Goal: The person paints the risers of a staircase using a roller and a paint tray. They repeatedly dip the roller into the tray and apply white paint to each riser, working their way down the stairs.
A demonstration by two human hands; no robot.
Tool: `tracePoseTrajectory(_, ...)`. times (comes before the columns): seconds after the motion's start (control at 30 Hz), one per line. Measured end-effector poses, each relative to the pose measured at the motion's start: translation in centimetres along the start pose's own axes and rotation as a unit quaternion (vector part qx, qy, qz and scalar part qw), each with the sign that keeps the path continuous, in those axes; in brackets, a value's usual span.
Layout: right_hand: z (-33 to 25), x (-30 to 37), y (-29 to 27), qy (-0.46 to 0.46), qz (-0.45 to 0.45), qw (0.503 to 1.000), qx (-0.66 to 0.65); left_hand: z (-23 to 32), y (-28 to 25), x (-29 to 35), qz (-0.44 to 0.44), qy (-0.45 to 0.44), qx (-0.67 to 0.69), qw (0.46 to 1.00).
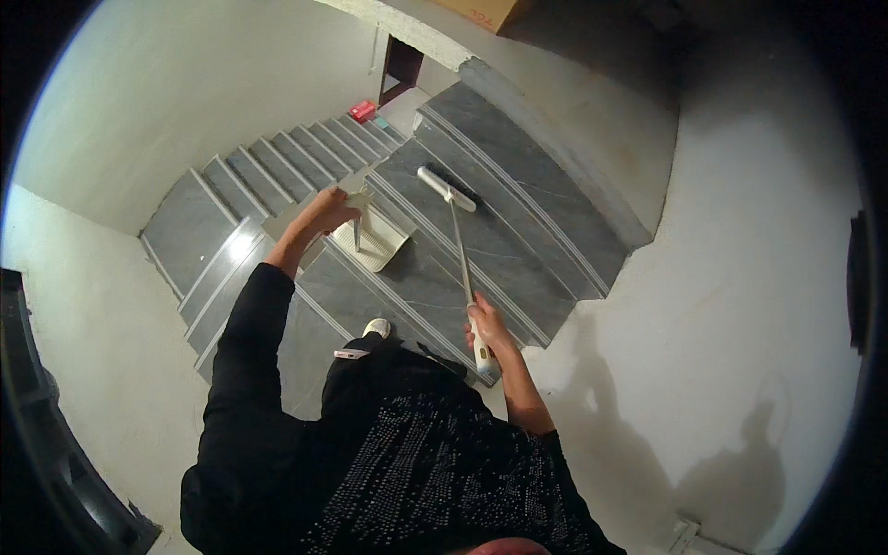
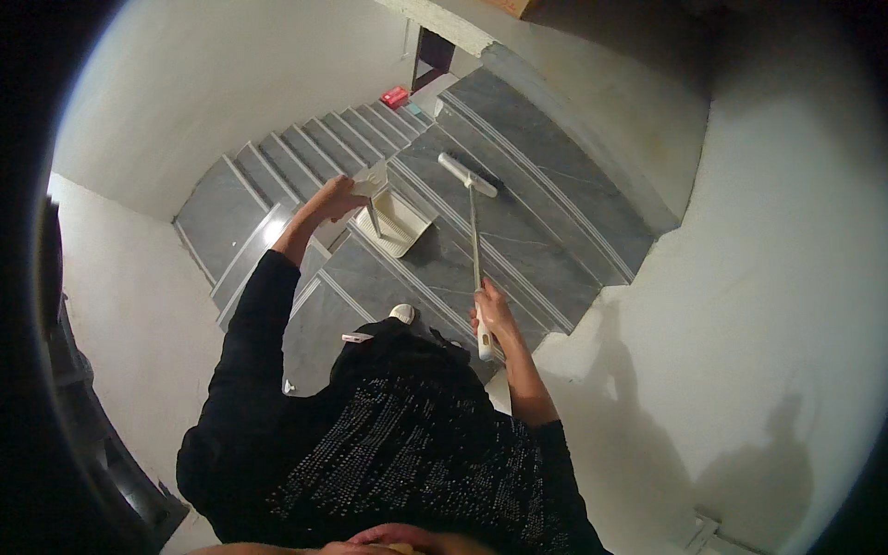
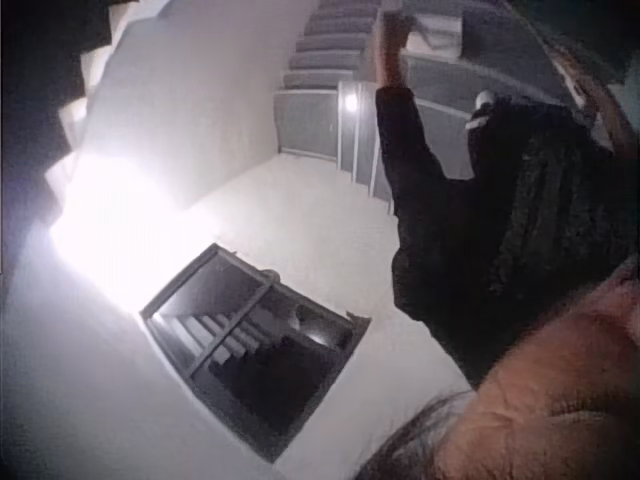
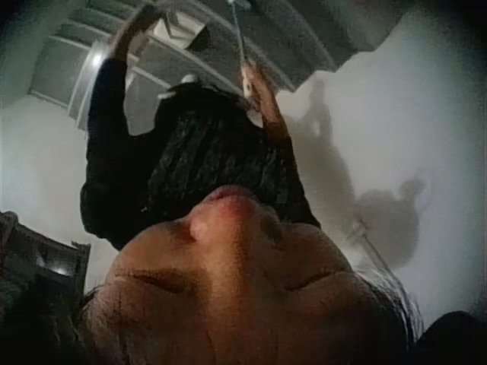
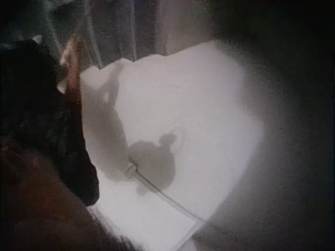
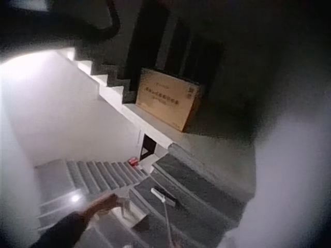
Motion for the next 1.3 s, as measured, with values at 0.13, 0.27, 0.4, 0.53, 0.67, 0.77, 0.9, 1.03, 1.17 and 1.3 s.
tracePoseTrajectory(0.13,1.5,2.0,0.8,0.003,-0.058,0.996,0.067,-0.9,-0.6,-0.6,0.043,0.021,-0.034,0.998)
tracePoseTrajectory(0.27,1.2,7.1,-1.2,0.047,-0.094,0.994,0.039,-1.3,-1.0,-0.9,0.063,0.015,-0.047,0.997)
tracePoseTrajectory(0.4,-1.1,10.3,-4.1,0.036,-0.109,0.993,-0.016,-1.1,-2.4,-0.3,0.076,0.035,-0.059,0.995)
tracePoseTrajectory(0.53,-3.2,8.8,-3.4,-0.006,-0.091,0.995,-0.040,-1.2,-3.8,-0.4,0.077,0.036,-0.047,0.995)
tracePoseTrajectory(0.67,-7.5,0.7,-0.3,-0.080,-0.070,0.994,0.018,-1.6,-3.9,-2.0,0.075,0.091,-0.090,0.989)
tracePoseTrajectory(0.77,-8.8,-5.0,2.7,-0.035,-0.096,0.995,-0.022,-2.6,-3.8,-3.6,0.048,0.065,-0.060,0.995)
tracePoseTrajectory(0.9,-7.3,-6.2,5.3,-0.024,-0.129,0.987,0.089,-0.7,-4.4,-2.6,0.056,0.078,-0.058,0.994)
tracePoseTrajectory(1.03,-4.3,-2.2,3.7,-0.007,-0.123,0.985,0.121,-0.8,-4.3,-2.5,0.045,0.037,-0.034,0.998)
tracePoseTrajectory(1.17,-4.8,4.2,-0.5,0.033,-0.150,0.988,0.019,-2.3,-4.5,-3.5,0.049,0.051,-0.070,0.995)
tracePoseTrajectory(1.3,-4.7,7.0,-2.4,0.016,-0.146,0.986,-0.077,-1.0,-4.4,-2.0,0.039,-0.001,-0.041,0.998)
Point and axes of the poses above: each hand's wrist, its own x-axis away from the middle knuckle, its own y-axis out of the palm, z = x × y, the point moved 8 cm from there along -x, towards the middle knuckle, and after that the axes turned 6 degrees about x, right-handed, at the moved point
